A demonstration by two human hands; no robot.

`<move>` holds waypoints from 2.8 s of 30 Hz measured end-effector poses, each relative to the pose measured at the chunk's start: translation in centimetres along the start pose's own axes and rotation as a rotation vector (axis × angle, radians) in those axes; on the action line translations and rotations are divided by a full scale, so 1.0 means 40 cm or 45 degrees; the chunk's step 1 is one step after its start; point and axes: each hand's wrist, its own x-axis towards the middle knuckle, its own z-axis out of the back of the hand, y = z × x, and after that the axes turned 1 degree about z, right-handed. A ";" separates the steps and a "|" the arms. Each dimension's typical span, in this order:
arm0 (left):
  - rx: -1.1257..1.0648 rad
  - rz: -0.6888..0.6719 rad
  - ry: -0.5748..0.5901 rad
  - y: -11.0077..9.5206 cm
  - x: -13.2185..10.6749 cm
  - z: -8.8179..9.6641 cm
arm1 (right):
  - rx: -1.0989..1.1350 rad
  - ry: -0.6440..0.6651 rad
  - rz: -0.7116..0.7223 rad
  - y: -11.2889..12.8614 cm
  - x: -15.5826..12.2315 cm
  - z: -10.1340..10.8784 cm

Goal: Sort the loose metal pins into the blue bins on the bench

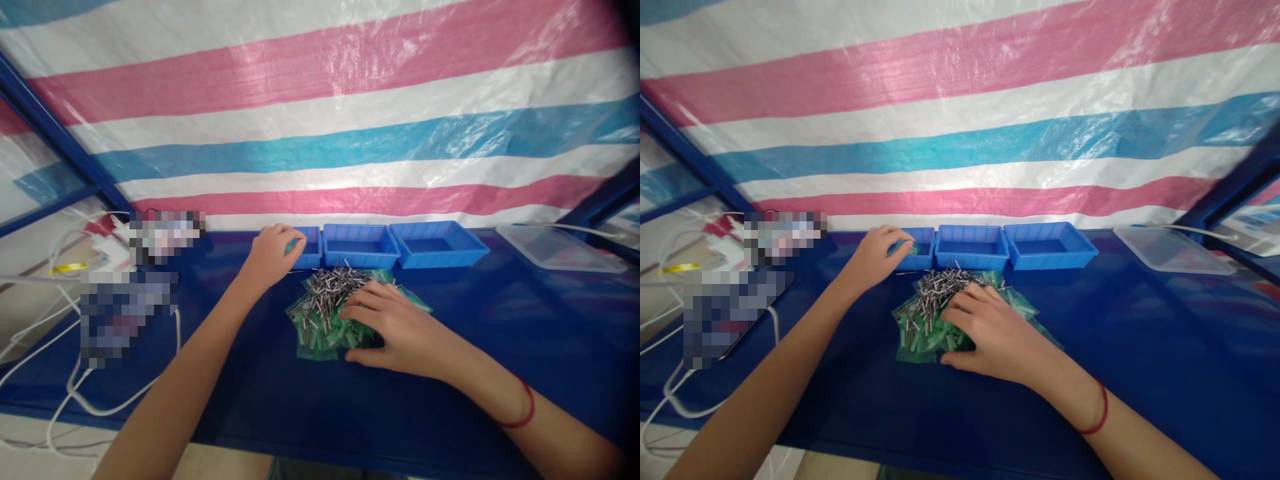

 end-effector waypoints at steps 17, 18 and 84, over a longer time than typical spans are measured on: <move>-0.826 0.025 0.223 -0.154 -0.118 -0.043 | 0.482 -0.564 -0.419 -0.010 0.005 0.022; -0.881 0.065 0.259 -0.159 -0.120 -0.047 | 0.594 -0.593 -0.497 -0.007 0.007 0.021; -0.707 0.465 -0.290 0.074 -0.006 0.022 | 1.228 -0.558 -0.793 -0.019 0.017 -0.022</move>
